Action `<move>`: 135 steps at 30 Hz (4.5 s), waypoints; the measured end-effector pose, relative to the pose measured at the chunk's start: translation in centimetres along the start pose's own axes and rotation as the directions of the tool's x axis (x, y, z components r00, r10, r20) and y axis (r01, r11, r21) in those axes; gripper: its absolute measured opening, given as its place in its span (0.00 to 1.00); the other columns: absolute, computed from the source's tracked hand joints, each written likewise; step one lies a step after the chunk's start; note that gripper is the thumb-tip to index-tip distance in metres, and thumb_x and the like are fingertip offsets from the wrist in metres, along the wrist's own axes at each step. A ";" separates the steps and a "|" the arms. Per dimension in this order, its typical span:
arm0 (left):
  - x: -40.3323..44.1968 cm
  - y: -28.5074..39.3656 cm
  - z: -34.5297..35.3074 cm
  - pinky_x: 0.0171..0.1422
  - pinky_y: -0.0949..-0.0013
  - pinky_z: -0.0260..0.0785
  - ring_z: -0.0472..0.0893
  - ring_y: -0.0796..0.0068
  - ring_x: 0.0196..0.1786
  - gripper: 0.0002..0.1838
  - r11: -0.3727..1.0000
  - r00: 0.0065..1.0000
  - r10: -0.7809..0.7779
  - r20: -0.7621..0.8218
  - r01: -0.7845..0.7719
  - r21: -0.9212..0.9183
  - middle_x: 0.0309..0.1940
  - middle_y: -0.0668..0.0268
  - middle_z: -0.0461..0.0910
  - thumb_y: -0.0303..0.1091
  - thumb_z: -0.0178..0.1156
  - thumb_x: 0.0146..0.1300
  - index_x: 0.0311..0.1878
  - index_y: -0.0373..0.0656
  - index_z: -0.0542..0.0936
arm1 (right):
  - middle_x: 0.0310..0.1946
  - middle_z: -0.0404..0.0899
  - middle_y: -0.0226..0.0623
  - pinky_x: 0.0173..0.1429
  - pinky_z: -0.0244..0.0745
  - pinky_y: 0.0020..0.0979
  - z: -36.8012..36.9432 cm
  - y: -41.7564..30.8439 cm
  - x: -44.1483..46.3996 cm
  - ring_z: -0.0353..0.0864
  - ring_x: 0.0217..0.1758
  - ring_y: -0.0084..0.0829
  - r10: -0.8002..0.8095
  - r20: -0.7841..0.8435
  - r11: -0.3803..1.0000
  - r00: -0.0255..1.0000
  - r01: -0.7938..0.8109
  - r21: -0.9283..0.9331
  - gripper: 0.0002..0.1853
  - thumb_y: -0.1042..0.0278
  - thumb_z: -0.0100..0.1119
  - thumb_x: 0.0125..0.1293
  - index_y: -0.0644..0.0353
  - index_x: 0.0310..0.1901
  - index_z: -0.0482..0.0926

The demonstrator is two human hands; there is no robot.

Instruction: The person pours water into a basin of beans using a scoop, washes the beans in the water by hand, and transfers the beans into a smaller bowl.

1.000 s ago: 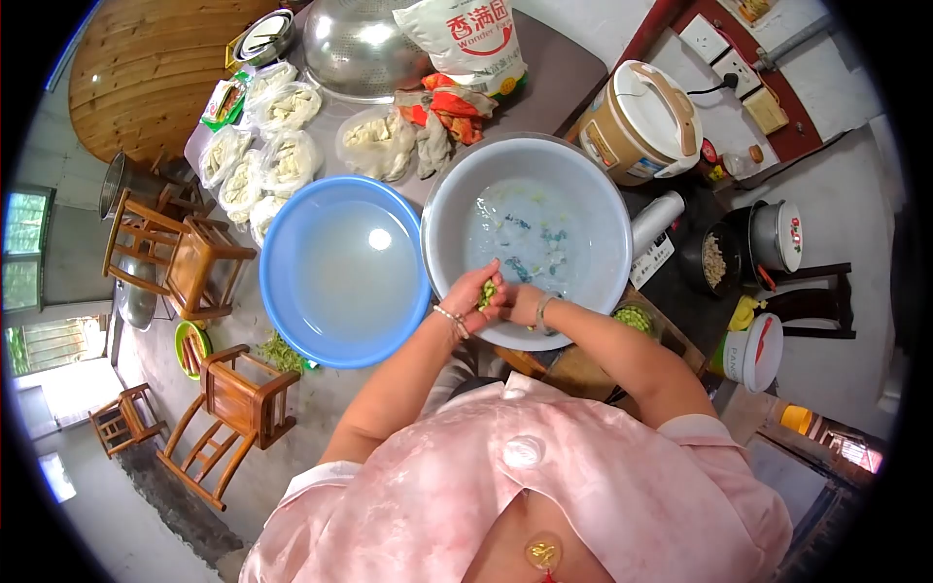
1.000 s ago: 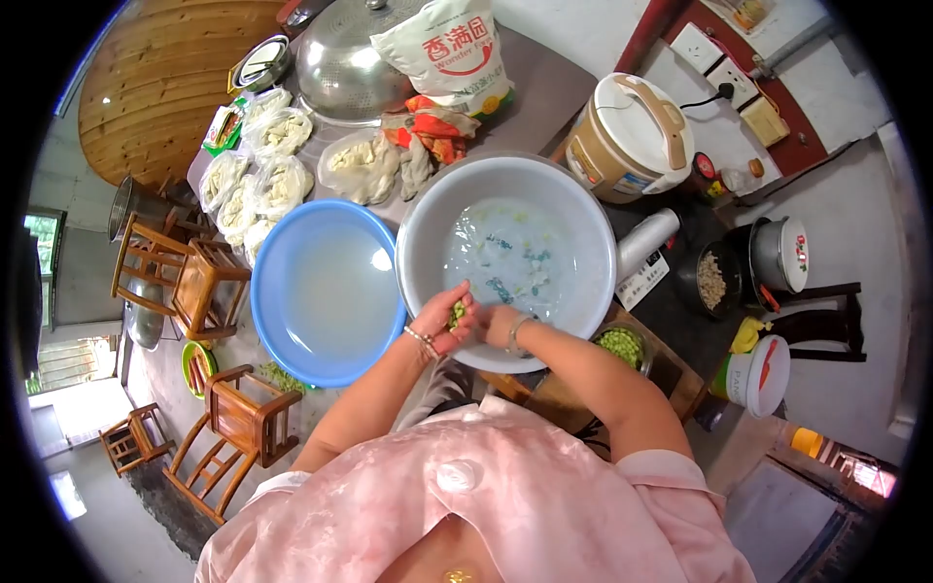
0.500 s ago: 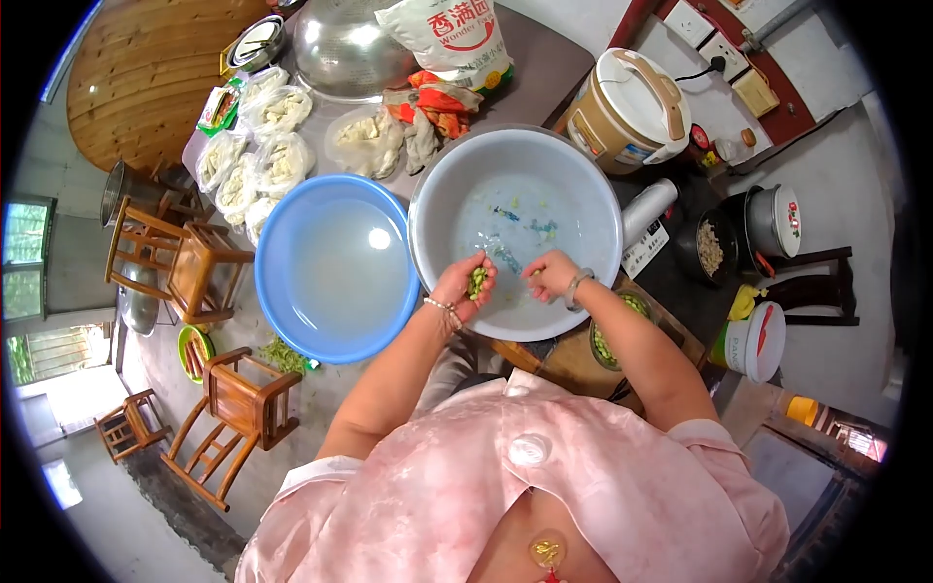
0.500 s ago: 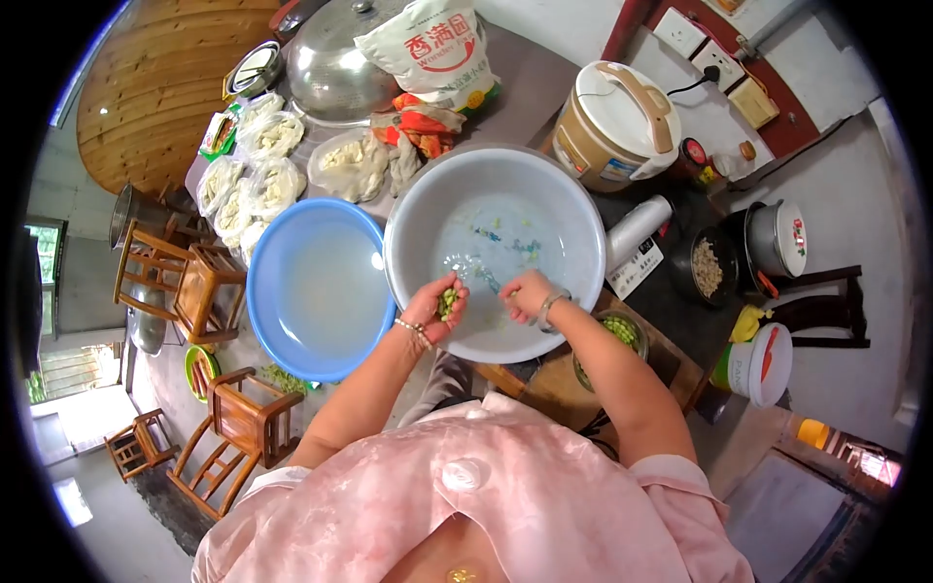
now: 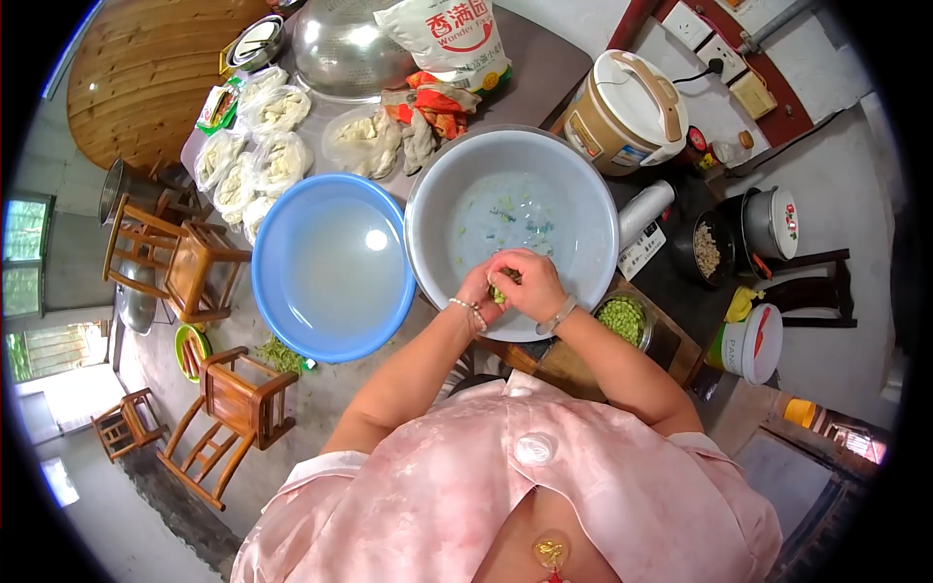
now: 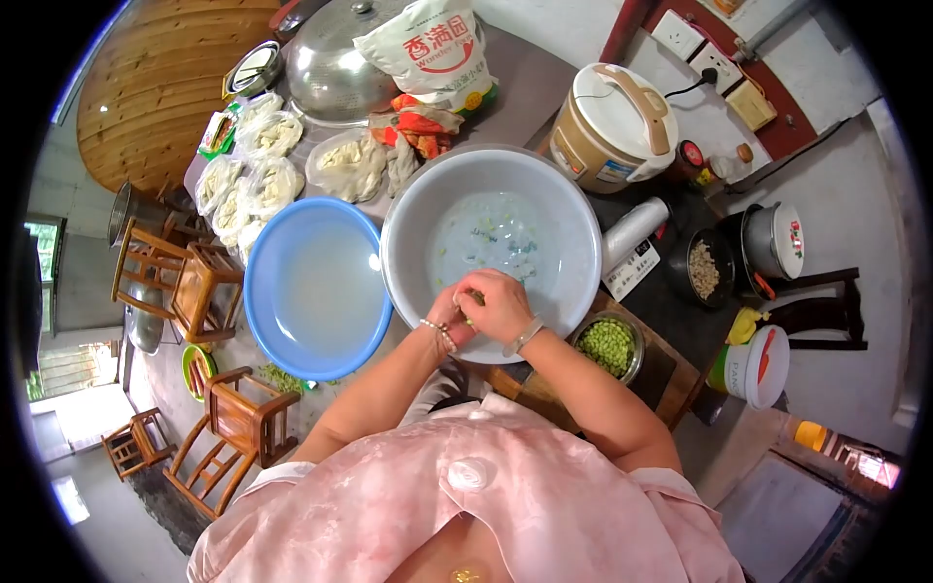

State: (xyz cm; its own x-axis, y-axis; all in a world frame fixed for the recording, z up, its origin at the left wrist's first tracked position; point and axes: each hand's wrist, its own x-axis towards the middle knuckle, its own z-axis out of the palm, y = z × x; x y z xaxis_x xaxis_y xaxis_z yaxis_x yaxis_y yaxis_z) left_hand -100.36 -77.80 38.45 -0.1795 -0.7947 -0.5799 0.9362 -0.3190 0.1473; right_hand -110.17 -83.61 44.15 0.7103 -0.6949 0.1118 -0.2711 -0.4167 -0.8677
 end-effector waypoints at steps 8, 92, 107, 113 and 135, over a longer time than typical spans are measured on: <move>-2.4 2.4 0.6 0.12 0.79 0.50 0.63 0.81 0.15 0.19 0.979 0.990 -0.046 -0.132 0.071 0.190 0.17 0.69 0.66 0.49 0.47 0.64 0.23 0.47 0.67 | 0.33 0.79 0.44 0.44 0.72 0.35 -1.6 3.5 1.9 0.77 0.40 0.42 0.353 0.090 0.903 0.931 -0.364 0.229 0.10 0.69 0.58 0.51 0.60 0.36 0.79; -5.1 4.8 -1.4 0.13 0.82 0.45 0.57 0.83 0.15 0.18 0.976 0.990 -0.143 -0.009 0.143 0.166 0.17 0.69 0.64 0.46 0.49 0.64 0.21 0.46 0.66 | 0.35 0.76 0.48 0.44 0.71 0.42 10.5 12.9 8.2 0.76 0.38 0.47 0.249 0.259 0.858 0.933 -0.089 -0.506 0.08 0.66 0.53 0.52 0.59 0.32 0.77; -5.1 4.5 -1.3 0.13 0.83 0.48 0.61 0.83 0.16 0.18 0.979 0.995 -0.103 0.009 0.100 0.179 0.18 0.69 0.66 0.47 0.49 0.64 0.23 0.45 0.67 | 0.30 0.79 0.43 0.40 0.72 0.35 10.3 11.5 2.4 0.78 0.35 0.41 0.482 0.556 0.873 0.677 -0.424 -0.241 0.14 0.54 0.58 0.46 0.55 0.28 0.79; -5.1 4.2 -1.1 0.13 0.83 0.45 0.59 0.84 0.16 0.18 0.986 0.997 -0.075 -0.007 0.075 0.148 0.18 0.69 0.64 0.46 0.48 0.64 0.22 0.47 0.66 | 0.28 0.80 0.42 0.35 0.73 0.32 7.3 8.9 1.9 0.79 0.28 0.37 0.449 0.635 0.893 0.629 -0.338 -0.296 0.10 0.63 0.59 0.47 0.58 0.30 0.80; -1.4 2.1 -1.9 0.33 0.71 0.73 0.78 0.69 0.33 0.11 0.979 0.979 0.051 -0.198 -0.088 -0.185 0.33 0.59 0.77 0.38 0.48 0.63 0.32 0.41 0.72 | 0.27 0.79 0.38 0.29 0.75 0.24 0.6 6.3 1.4 0.78 0.25 0.24 0.500 0.177 0.707 0.848 -0.517 0.482 0.07 0.78 0.51 0.57 0.68 0.35 0.78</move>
State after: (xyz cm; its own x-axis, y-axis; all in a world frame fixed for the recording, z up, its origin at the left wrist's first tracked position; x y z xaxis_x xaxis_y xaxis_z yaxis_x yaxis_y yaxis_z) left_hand -97.61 -76.36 38.07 -0.0683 -0.6920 -0.7186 0.9881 -0.1465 0.0472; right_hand -110.51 -86.87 38.60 0.5817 -0.6941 -0.4242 -0.2461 0.3468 -0.9051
